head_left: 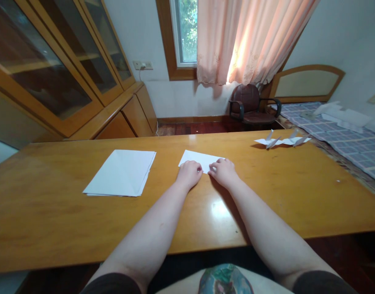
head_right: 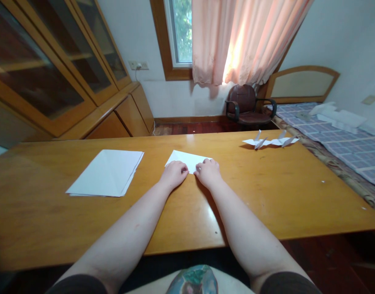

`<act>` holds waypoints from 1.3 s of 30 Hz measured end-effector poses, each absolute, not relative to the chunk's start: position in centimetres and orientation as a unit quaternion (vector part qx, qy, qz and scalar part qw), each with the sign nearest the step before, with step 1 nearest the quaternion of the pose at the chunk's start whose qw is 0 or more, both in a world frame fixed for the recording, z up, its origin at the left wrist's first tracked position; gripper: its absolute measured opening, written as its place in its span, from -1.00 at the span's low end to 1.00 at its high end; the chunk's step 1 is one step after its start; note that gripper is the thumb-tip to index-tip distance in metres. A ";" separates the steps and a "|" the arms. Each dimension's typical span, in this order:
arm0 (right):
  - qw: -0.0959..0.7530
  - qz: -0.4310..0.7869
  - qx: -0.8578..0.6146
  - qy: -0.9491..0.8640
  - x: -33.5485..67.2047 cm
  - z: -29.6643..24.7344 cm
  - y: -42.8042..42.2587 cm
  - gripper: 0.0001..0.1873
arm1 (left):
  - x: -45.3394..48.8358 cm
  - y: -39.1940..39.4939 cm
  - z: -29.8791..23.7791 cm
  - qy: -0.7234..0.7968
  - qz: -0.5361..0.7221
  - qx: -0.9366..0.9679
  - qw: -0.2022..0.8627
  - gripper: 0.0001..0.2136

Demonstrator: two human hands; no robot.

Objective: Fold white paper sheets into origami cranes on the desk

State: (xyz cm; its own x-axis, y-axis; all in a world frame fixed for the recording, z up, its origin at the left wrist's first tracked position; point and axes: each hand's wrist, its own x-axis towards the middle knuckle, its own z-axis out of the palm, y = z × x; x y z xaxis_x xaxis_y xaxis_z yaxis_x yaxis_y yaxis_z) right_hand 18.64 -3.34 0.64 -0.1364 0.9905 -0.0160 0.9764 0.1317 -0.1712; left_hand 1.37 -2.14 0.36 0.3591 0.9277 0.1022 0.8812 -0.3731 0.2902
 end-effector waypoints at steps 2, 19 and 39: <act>0.060 0.063 -0.646 -0.759 18.3 0.2 -3.4 -0.58 | 1.4 -2.1 0.2 0.549 0.131 0.819 0.100 -0.83; 0.016 0.137 -0.611 -0.779 18.8 -1.5 -2.4 -0.37 | -0.3 -1.2 -0.2 0.595 0.143 0.784 0.099 -0.83; 0.018 0.154 -0.613 -0.775 18.8 -1.3 -2.4 -0.37 | -4.2 0.2 -0.1 0.724 0.129 0.670 0.101 -0.83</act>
State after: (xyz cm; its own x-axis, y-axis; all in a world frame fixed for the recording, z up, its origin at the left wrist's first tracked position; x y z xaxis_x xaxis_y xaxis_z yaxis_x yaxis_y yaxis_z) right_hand 18.78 -2.37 -1.33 -0.2480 0.9553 -0.1607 0.9440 0.2011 -0.2616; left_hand -4.19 0.18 -0.10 -0.0825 0.9962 0.0264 0.9439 0.0696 0.3229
